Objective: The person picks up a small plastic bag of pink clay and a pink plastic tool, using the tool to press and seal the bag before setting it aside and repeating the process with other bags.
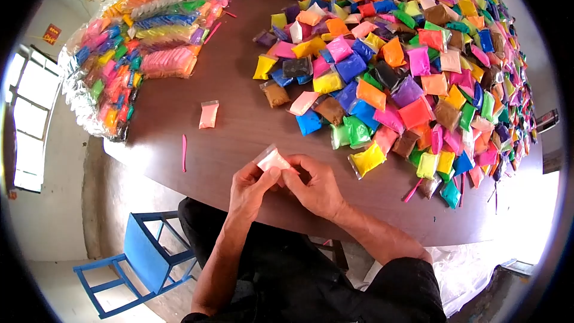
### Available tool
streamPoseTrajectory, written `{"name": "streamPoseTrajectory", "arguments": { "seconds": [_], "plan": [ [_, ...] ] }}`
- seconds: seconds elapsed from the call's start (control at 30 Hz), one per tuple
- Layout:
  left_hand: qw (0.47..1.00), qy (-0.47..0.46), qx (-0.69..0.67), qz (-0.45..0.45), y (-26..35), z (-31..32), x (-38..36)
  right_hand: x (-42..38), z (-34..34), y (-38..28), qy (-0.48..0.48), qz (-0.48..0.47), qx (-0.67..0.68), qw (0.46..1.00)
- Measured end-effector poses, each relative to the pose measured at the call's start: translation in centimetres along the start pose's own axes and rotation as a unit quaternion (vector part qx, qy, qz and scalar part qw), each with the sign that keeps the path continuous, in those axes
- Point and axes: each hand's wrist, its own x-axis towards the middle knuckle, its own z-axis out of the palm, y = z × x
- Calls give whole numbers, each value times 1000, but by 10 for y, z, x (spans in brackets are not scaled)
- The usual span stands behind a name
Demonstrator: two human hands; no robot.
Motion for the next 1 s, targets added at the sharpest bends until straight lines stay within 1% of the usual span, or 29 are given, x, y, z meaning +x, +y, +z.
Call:
{"name": "streamPoseTrajectory", "arguments": {
  "seconds": [0.07, 0.1, 0.13, 0.17, 0.2, 0.23, 0.3, 0.33, 0.4, 0.47, 0.5, 0.53, 0.57, 0.6, 0.63, 0.7, 0.83, 0.9, 0.97, 1.0],
  "plan": [
    [999, 31, 33, -9, -3, -1, 0, 0, 2, 6, -5, -13, 8, 1000],
    [999, 31, 33, -9, -2, -3, -2, 0, 3, 8, -9, -23, 17, 1000],
    [998, 4, 56, 12, -2, -6, -4, 0, 2, 7, -9, -23, 17, 1000],
    [996, -23, 77, 33, -1, -9, -5, 1, 0, 5, -23, -3, 25, 999],
    [996, -23, 77, 33, 0, -10, -5, 2, -2, 3, -37, 17, 34, 999],
    [996, -16, 84, 25, 0, -10, -7, 2, -3, 5, -37, 18, 34, 999],
    [996, -11, 90, 15, 3, -7, -8, 3, -4, 8, -59, 31, 108, 992],
    [997, -5, 73, 5, 7, -3, -9, 3, -6, 7, -57, 32, 109, 992],
    [998, -1, 56, -6, 5, -1, -9, 3, -9, 3, -32, 66, 115, 991],
    [999, -12, 42, 24, 0, -5, -9, 5, -12, 1, -19, 68, 103, 992],
    [999, -13, 42, 23, -1, -4, -7, 7, -12, 1, -10, 68, 90, 994],
    [999, 9, 39, 18, -2, -3, -6, 7, -11, 0, -10, 68, 91, 993],
    [999, 31, 36, 12, -2, -2, -4, 8, -8, 0, -6, 48, 77, 996],
    [999, 31, 36, 12, -3, -3, -4, 8, -7, -1, -2, 28, 64, 998],
    [998, 34, 47, 13, -4, -4, -4, 8, -7, -3, -2, 28, 65, 998],
    [998, 36, 57, 15, -8, -9, -5, 7, -6, -8, -40, 47, 94, 994],
    [998, 19, 65, 17, -11, -12, -7, 5, -6, 1, -36, 29, 55, 997],
    [998, 13, 66, 9, -2, -5, -10, 5, -4, 7, -2, 35, 67, 997],
    [998, -16, 54, 27, 10, 8, -12, 5, -2, 7, 6, 28, 65, 997],
    [998, -15, 54, 27, 9, 7, -12, 5, -2, 8, 16, 21, 63, 998]
  ]
}}
